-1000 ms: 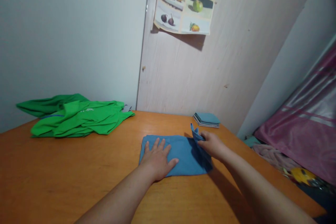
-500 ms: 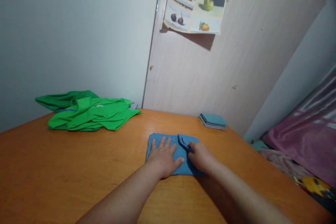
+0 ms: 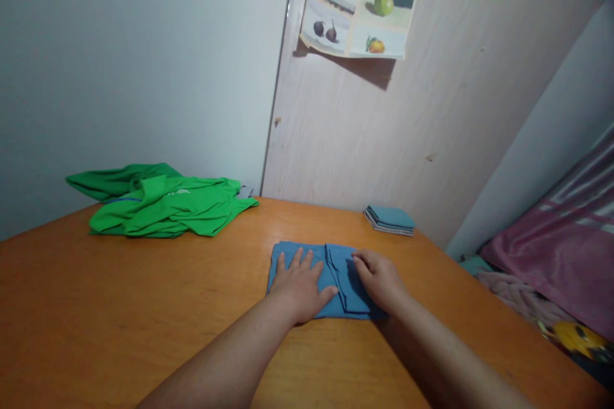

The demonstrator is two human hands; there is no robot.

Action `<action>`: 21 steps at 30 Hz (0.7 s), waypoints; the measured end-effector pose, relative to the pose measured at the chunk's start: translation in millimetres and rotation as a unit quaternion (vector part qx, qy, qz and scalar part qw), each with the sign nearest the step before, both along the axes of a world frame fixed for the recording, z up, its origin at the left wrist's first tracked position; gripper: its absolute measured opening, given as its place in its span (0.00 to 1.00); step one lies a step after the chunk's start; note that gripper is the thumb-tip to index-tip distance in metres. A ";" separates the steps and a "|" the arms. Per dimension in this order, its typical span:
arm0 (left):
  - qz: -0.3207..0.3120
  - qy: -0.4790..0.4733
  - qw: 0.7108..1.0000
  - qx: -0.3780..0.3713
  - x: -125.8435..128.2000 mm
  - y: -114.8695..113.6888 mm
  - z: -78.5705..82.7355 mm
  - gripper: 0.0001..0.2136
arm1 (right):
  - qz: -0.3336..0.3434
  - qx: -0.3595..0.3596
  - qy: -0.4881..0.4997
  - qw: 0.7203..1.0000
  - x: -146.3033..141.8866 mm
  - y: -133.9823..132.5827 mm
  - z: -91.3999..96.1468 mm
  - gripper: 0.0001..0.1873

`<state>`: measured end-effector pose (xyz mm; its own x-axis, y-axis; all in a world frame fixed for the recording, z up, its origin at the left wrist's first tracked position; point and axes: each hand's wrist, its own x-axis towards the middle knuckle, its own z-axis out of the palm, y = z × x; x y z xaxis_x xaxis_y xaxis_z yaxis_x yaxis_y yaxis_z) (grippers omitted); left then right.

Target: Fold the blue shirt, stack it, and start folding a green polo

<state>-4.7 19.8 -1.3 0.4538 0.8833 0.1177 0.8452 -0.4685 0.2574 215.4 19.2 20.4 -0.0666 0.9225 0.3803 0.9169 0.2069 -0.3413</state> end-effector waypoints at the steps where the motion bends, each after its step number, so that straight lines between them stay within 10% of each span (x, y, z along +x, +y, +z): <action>1: -0.001 0.001 1.000 -0.001 -0.1 0.3 -0.1 0.40 | -0.002 0.002 -0.019 1.000 -0.2 -0.5 -1.3 0.22; 11: 0.002 -0.004 1.000 0.005 0.1 1.8 -6.2 0.38 | 0.021 -0.176 -0.141 0.974 -26.7 8.6 -25.5 0.33; 21: -0.002 -0.006 1.000 -0.007 0.4 1.0 -0.4 0.38 | 0.047 -0.146 -0.028 0.988 -18.1 13.5 -31.7 0.33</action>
